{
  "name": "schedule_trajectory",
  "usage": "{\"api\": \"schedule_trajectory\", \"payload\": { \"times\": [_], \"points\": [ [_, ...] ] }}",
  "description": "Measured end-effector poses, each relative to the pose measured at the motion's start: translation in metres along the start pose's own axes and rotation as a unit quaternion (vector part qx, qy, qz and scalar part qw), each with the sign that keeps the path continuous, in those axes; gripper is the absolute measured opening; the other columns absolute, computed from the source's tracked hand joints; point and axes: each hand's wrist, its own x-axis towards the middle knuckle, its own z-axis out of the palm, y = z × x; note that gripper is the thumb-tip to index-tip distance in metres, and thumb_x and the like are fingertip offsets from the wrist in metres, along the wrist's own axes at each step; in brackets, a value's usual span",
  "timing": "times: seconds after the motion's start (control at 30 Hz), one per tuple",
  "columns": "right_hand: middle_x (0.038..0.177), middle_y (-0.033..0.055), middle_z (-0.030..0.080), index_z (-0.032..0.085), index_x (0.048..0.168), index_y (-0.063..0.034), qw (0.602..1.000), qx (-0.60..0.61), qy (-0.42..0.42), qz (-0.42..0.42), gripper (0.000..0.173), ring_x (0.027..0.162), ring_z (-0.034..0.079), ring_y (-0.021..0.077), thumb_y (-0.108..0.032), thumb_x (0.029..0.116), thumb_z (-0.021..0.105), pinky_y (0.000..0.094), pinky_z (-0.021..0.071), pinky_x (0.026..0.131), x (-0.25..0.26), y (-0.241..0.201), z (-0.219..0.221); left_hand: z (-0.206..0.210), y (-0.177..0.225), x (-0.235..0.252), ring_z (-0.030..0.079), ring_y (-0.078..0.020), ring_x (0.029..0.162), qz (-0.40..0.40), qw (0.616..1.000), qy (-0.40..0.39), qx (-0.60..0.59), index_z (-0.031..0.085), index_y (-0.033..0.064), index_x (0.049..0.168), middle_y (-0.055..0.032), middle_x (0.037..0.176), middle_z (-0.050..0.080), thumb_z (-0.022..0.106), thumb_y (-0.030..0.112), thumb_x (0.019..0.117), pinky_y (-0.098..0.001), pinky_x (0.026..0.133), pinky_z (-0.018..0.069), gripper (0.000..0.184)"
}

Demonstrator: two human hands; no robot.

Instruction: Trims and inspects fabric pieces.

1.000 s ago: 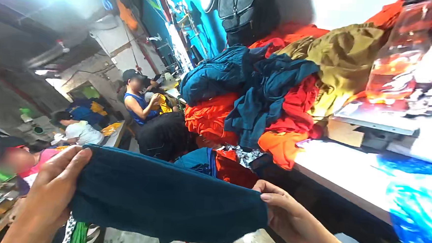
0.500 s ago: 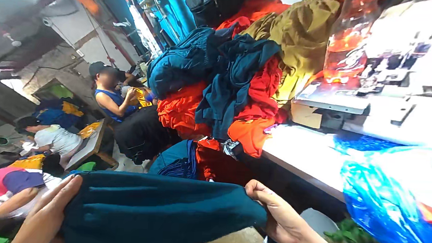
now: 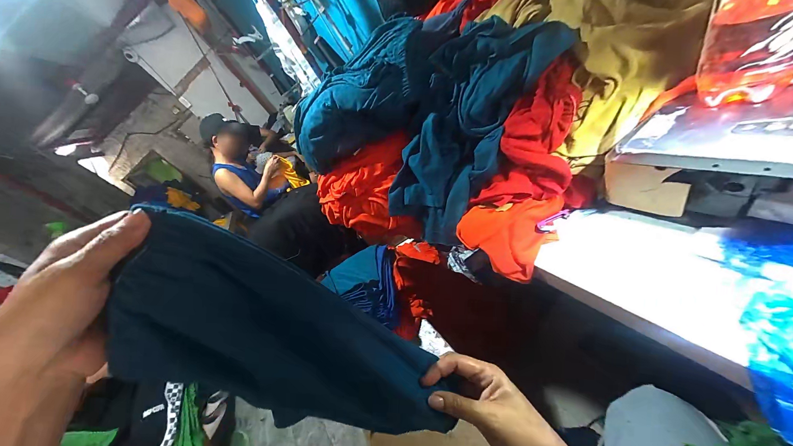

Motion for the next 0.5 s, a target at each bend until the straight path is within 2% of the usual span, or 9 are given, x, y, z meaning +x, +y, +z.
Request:
{"api": "schedule_trajectory", "payload": {
  "times": [0.13, 0.17, 0.23, 0.27, 0.3, 0.33, 0.4, 0.47, 0.5],
  "points": [
    [0.088, -0.0120, 0.069, 0.070, 0.090, -0.0172, 0.996, -0.048, 0.058, -0.053, 0.009, 0.083, 0.064, -0.0024, -0.011, 0.0941, 0.065, 0.0187, 0.0548, 0.078, 0.016, 0.005, 0.006, 0.003, 0.026, 0.027, 0.067, 0.0011, 0.065, 0.059, 0.996, -0.028, 0.068, 0.069, 0.0240, 0.097, 0.0116, 0.079, 0.070, 0.046, 0.029, 0.1085, -0.0198, 0.054, 0.0572, 0.026],
    [0.086, -0.0099, 0.068, 0.067, 0.089, -0.0176, 0.995, -0.017, 0.091, -0.048, 0.010, 0.081, 0.064, -0.0004, -0.013, 0.0958, 0.062, 0.0205, 0.0555, 0.077, 0.021, 0.004, 0.007, -0.005, 0.031, 0.043, 0.068, 0.0012, 0.067, 0.078, 0.991, -0.039, 0.101, 0.072, 0.0252, 0.101, 0.0122, 0.083, 0.072, 0.051, 0.031, 0.1070, -0.0209, 0.055, 0.0587, 0.022],
    [0.084, -0.0039, 0.067, 0.063, 0.091, -0.0175, 0.980, 0.104, 0.166, -0.029, 0.012, 0.075, 0.065, 0.0041, -0.015, 0.1002, 0.055, 0.0234, 0.0571, 0.071, 0.031, 0.002, 0.010, -0.007, 0.044, 0.069, 0.067, -0.0009, 0.067, 0.090, 0.981, -0.041, 0.169, 0.069, 0.0266, 0.104, 0.0106, 0.083, 0.070, 0.052, 0.036, 0.1056, -0.0255, 0.056, 0.0591, 0.019],
    [0.084, -0.0013, 0.068, 0.061, 0.094, -0.0164, 0.964, 0.173, 0.203, -0.020, 0.014, 0.075, 0.067, 0.0067, -0.014, 0.1026, 0.050, 0.0255, 0.0587, 0.071, 0.035, 0.001, 0.013, -0.006, 0.050, 0.082, 0.068, -0.0055, 0.068, 0.088, 0.977, -0.065, 0.182, 0.067, 0.0252, 0.108, 0.0061, 0.084, 0.070, 0.050, 0.039, 0.1062, -0.0309, 0.057, 0.0601, 0.022],
    [0.084, 0.0013, 0.069, 0.058, 0.098, -0.0146, 0.942, 0.236, 0.240, -0.012, 0.017, 0.076, 0.069, 0.0102, -0.013, 0.1058, 0.043, 0.0288, 0.0608, 0.072, 0.039, -0.001, 0.016, -0.018, 0.054, 0.104, 0.072, -0.0138, 0.077, 0.080, 0.972, -0.143, 0.165, 0.066, 0.0199, 0.120, -0.0026, 0.093, 0.072, 0.048, 0.040, 0.1083, -0.0400, 0.063, 0.0621, 0.029],
    [0.084, 0.0035, 0.070, 0.058, 0.100, -0.0126, 0.913, 0.298, 0.276, -0.013, 0.020, 0.077, 0.072, 0.0135, -0.012, 0.1078, 0.039, 0.0318, 0.0628, 0.073, 0.044, -0.001, 0.019, -0.022, 0.060, 0.119, 0.072, -0.0177, 0.081, 0.072, 0.967, -0.175, 0.171, 0.063, 0.0184, 0.124, -0.0062, 0.097, 0.071, 0.045, 0.041, 0.1093, -0.0445, 0.066, 0.0624, 0.032],
    [0.080, 0.0050, 0.070, 0.057, 0.096, -0.0096, 0.867, 0.368, 0.335, -0.026, 0.025, 0.075, 0.073, 0.0173, -0.008, 0.1082, 0.035, 0.0360, 0.0641, 0.074, 0.051, 0.002, 0.018, -0.001, 0.070, 0.120, 0.071, -0.0152, 0.075, 0.059, 0.972, -0.060, 0.219, 0.064, 0.0232, 0.109, -0.0021, 0.088, 0.069, 0.044, 0.044, 0.1077, -0.0420, 0.065, 0.0616, 0.029],
    [0.075, 0.0032, 0.069, 0.056, 0.092, -0.0091, 0.839, 0.373, 0.395, -0.021, 0.028, 0.071, 0.072, 0.0156, -0.011, 0.1099, 0.034, 0.0344, 0.0642, 0.070, 0.052, 0.004, 0.007, -0.016, 0.064, 0.143, 0.073, -0.0210, 0.081, 0.116, 0.963, -0.143, 0.196, 0.063, 0.0134, 0.119, -0.0105, 0.096, 0.071, 0.043, 0.041, 0.1098, -0.0443, 0.065, 0.0623, 0.035],
    [0.072, 0.0015, 0.067, 0.056, 0.089, -0.0099, 0.829, 0.358, 0.429, -0.011, 0.031, 0.068, 0.070, 0.0131, -0.013, 0.1103, 0.032, 0.0310, 0.0624, 0.068, 0.049, 0.004, -0.004, -0.007, 0.067, 0.140, 0.072, -0.0201, 0.080, 0.093, 0.968, -0.099, 0.213, 0.064, 0.0168, 0.114, -0.0080, 0.094, 0.071, 0.045, 0.044, 0.1085, -0.0444, 0.067, 0.0623, 0.034]
  ]
}}
